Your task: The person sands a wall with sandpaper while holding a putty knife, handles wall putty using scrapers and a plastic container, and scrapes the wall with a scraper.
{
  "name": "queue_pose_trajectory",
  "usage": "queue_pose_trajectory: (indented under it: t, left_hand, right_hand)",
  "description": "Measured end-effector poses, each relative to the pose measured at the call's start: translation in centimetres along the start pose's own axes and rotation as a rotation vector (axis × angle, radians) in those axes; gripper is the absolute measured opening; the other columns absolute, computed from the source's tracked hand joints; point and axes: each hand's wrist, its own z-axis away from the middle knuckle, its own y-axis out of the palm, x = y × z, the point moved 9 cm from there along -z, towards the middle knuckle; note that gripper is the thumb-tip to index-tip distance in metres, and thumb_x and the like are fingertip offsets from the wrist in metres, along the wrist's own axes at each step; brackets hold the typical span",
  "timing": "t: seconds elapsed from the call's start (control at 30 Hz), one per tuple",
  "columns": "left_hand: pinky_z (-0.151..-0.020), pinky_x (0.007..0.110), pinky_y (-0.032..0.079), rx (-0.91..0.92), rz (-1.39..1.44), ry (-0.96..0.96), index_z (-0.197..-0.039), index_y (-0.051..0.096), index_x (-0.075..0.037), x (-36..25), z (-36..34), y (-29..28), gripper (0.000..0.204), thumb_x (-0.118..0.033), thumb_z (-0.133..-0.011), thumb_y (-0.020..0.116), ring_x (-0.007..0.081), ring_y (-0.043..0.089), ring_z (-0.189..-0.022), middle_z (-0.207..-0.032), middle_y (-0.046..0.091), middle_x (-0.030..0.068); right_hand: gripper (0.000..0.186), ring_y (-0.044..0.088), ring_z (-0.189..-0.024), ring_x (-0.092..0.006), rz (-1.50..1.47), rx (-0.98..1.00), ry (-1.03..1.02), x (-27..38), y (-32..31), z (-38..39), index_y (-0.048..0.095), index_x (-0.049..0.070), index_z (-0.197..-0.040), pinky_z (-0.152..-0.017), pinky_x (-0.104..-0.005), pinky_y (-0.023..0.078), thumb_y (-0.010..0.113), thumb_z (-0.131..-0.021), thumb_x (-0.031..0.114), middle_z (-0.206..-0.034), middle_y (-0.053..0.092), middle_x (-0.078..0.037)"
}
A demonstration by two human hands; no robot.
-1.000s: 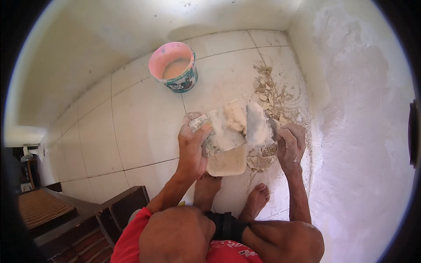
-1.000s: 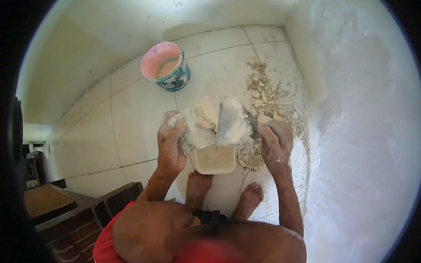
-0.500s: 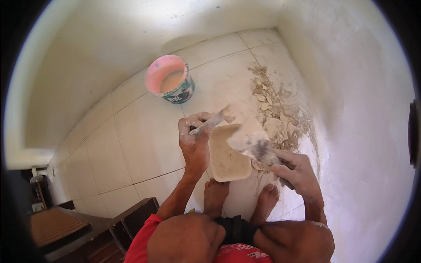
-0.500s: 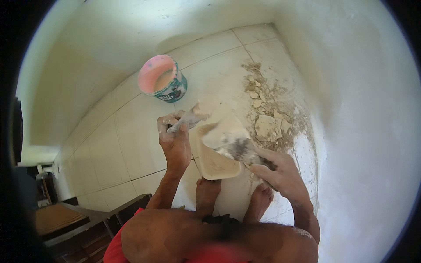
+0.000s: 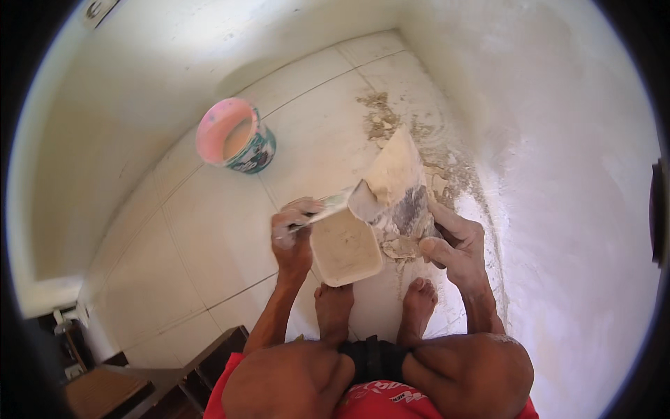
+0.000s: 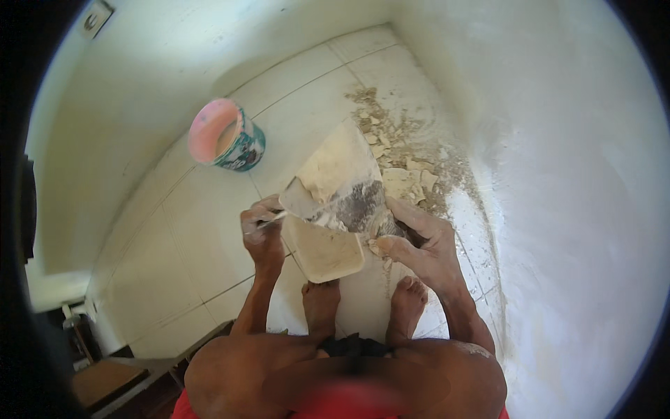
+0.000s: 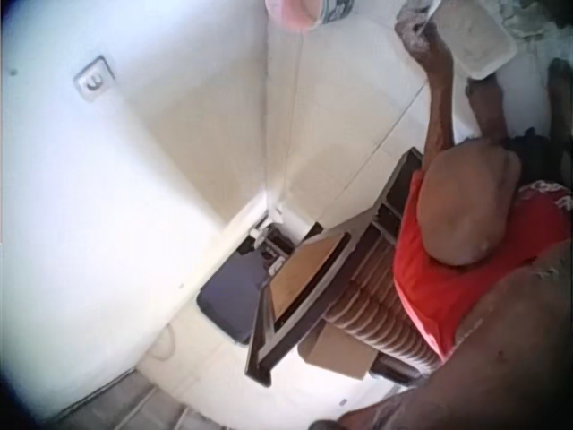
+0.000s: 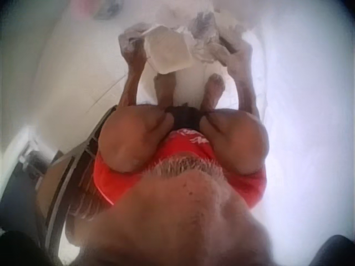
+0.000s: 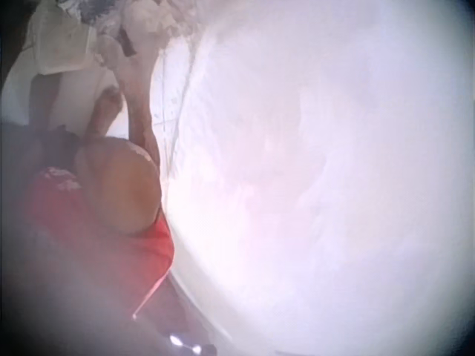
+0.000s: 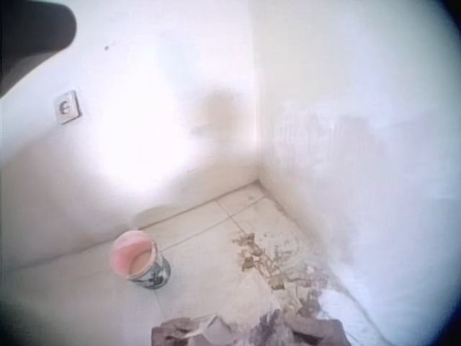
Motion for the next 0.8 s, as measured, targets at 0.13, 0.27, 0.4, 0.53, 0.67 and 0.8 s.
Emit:
queue_pose_trajectory:
  t: [0.13, 0.27, 0.4, 0.53, 0.67, 0.8]
  left_hand:
    - [-0.093, 0.035, 0.049, -0.416, 0.285, -0.429, -0.106, 0.044, -0.003, 4.1, 1.8, -3.3, 0.017, -0.002, -0.096, 0.058, 0.0207, 0.061, -0.102, -0.112, 0.060, 0.0121]
    - [-0.093, 0.031, 0.051, -0.343, 0.732, -0.809, -0.119, 0.046, 0.000, 5.2, 2.3, 0.4, 0.026, -0.007, -0.097, 0.056, 0.0155, 0.061, -0.103, -0.115, 0.060, 0.0115]
    - [-0.096, 0.034, 0.051, -0.239, 0.938, -0.978, -0.123, 0.045, 0.003, 3.3, 1.8, 3.0, 0.031, -0.008, -0.096, 0.057, 0.0182, 0.062, -0.108, -0.118, 0.061, 0.0136]
    - [-0.094, 0.035, 0.053, -0.237, 0.957, -0.921, -0.122, 0.046, 0.004, 1.8, 0.5, 2.5, 0.030, -0.007, -0.096, 0.057, 0.0191, 0.063, -0.106, -0.116, 0.062, 0.0140]
    - [-0.090, 0.034, 0.055, -0.322, 0.898, -0.819, -0.120, 0.046, 0.003, 1.1, 0.1, 0.6, 0.028, -0.006, -0.096, 0.057, 0.0178, 0.064, -0.102, -0.113, 0.062, 0.0132]
    - [-0.083, 0.030, 0.056, -0.284, 0.724, -0.775, -0.118, 0.044, 0.002, 0.8, -1.4, -0.6, 0.028, -0.004, -0.095, 0.057, 0.0150, 0.064, -0.096, -0.106, 0.061, 0.0111]
  right_hand:
    - [0.056, 0.061, -0.102, -0.0172, 0.300, -0.170, -0.076, 1.6, -1.9, 0.0, 0.057, -0.002, -0.133, -0.088, -0.0288, 0.049, 0.077, -0.081, 0.004, -0.124, 0.063, -0.016]
    - [0.041, 0.063, -0.089, -0.0266, 0.717, -0.273, -0.451, 4.1, -2.1, 0.2, 0.059, -0.002, -0.118, -0.077, -0.0330, 0.051, 0.075, -0.081, 0.003, -0.107, 0.063, -0.017]
    - [0.039, 0.062, -0.085, -0.0264, 0.889, -0.141, -0.863, 4.8, 0.9, -1.8, 0.062, 0.006, -0.112, -0.067, -0.0357, 0.052, 0.071, -0.076, -0.008, -0.100, 0.061, -0.012]
    - [0.042, 0.059, -0.085, -0.0286, 1.034, -0.171, -0.930, 1.7, 2.0, -2.6, 0.063, 0.009, -0.109, -0.069, -0.0398, 0.050, 0.070, -0.073, -0.012, -0.098, 0.059, -0.010]
    - [0.034, 0.061, -0.087, -0.0287, 1.265, -0.119, -0.862, -0.7, 0.4, -3.4, 0.064, 0.008, -0.107, -0.070, -0.0406, 0.050, 0.065, -0.078, -0.010, -0.097, 0.060, -0.010]
    - [0.038, 0.061, -0.084, -0.0229, 1.118, -0.283, -0.836, 0.3, -4.9, -3.2, 0.067, 0.016, -0.110, -0.066, -0.0376, 0.051, 0.066, -0.078, -0.005, -0.094, 0.062, -0.007]
